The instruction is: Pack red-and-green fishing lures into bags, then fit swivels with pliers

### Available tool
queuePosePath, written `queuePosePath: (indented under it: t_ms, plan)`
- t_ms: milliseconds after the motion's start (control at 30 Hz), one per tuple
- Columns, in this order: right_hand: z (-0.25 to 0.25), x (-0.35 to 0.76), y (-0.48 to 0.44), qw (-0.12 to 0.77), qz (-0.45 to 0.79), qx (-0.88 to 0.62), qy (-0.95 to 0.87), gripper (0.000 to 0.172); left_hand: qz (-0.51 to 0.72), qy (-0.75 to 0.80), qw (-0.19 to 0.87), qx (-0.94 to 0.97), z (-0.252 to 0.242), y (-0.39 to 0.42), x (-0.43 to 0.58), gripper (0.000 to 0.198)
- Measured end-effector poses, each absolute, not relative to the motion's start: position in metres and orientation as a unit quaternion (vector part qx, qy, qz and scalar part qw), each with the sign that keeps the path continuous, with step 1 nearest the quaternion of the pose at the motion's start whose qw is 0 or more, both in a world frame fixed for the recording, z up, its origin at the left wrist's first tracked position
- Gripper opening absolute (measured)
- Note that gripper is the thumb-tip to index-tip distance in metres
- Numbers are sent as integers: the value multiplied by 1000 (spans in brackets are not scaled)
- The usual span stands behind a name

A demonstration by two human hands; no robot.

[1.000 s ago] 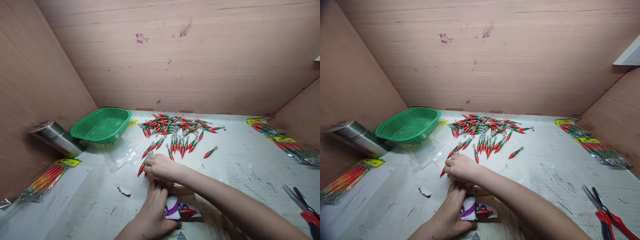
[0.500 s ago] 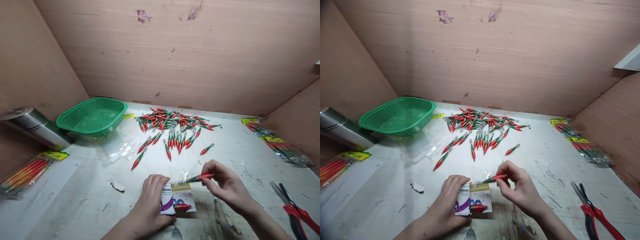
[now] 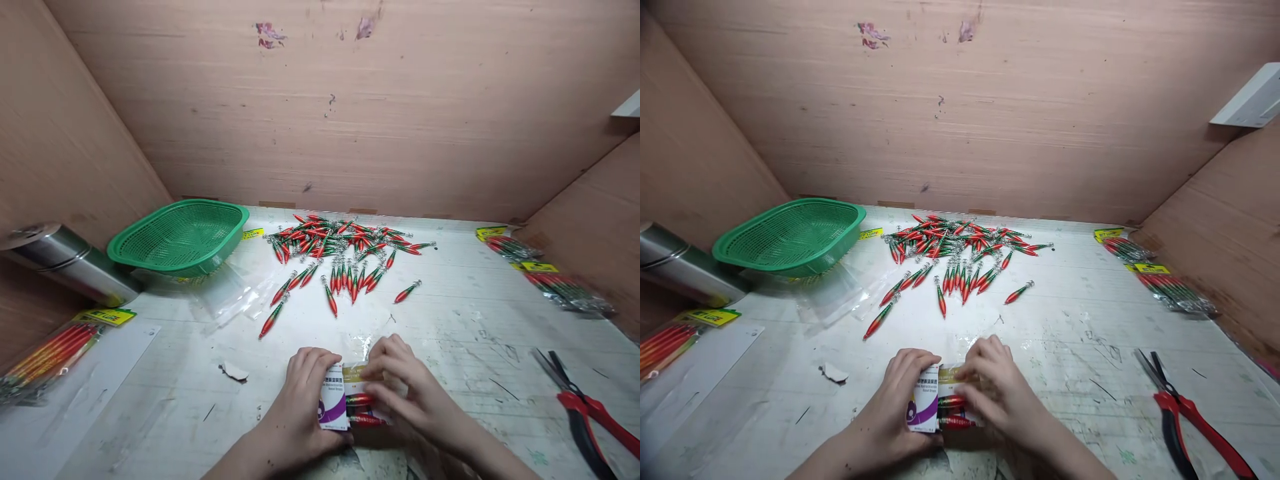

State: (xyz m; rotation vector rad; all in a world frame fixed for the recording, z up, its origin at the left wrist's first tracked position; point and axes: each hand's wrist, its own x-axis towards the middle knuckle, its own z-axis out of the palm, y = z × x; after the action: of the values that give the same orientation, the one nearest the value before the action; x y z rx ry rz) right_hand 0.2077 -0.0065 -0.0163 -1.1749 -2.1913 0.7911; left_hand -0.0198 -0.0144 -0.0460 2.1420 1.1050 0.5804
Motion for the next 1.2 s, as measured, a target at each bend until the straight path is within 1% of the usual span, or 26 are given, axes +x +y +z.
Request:
queuePosePath:
  t_ms: [133, 200, 333, 400, 500, 567, 667, 733, 833, 900, 967, 1033, 1067, 1100, 1133, 1200]
  plan:
    - [-13, 192, 13, 174, 272, -546, -773, 31, 227, 404, 314, 829, -45, -14, -21, 79]
    - [-17, 183, 22, 149, 273, -556, -771, 30, 226, 399, 309, 833, -45, -14, -21, 78]
    - [-24, 191, 29, 155, 243, -570, -769, 26, 239, 403, 286, 836, -50, -14, -23, 73]
    - [-21, 213, 26, 145, 202, -583, -774, 27, 259, 399, 278, 835, -55, -14, -24, 76]
    - [-10, 254, 19, 118, 122, -610, -774, 21, 285, 393, 277, 829, -63, -14, -24, 82]
    - [-2, 274, 21, 118, 67, -623, -771, 18, 295, 394, 280, 824, -66, -14, -24, 84]
    - [2, 282, 41, 130, 10, -611, -781, 17, 301, 397, 282, 820, -68, -14, -23, 83]
    - [-2, 277, 65, 138, -3, -583, -801, 20, 302, 396, 283, 820, -69, -14, -24, 83]
    - [-10, 269, 92, 172, -6, -537, -826, 24, 304, 398, 282, 818, -70, -12, -25, 85]
    - [-10, 267, 92, 218, -10, -518, -827, 27, 307, 402, 281, 816, -69, -12, -26, 84]
    - [-5, 267, 75, 276, -18, -511, -814, 24, 305, 406, 279, 815, -66, -10, -26, 83]
    - [3, 265, 47, 340, -8, -510, -790, 17, 295, 408, 281, 817, -62, -9, -25, 82]
    - [7, 263, 32, 369, 19, -511, -776, 15, 289, 408, 282, 819, -60, -9, -25, 82]
    - [9, 260, 17, 425, 90, -513, -740, 13, 283, 408, 285, 820, -58, -8, -25, 82]
    - [11, 256, 4, 453, 155, -509, -716, 12, 278, 407, 287, 821, -56, -8, -24, 82]
    - [9, 245, -14, 474, 250, -493, -685, 12, 276, 406, 289, 822, -54, -8, -24, 81]
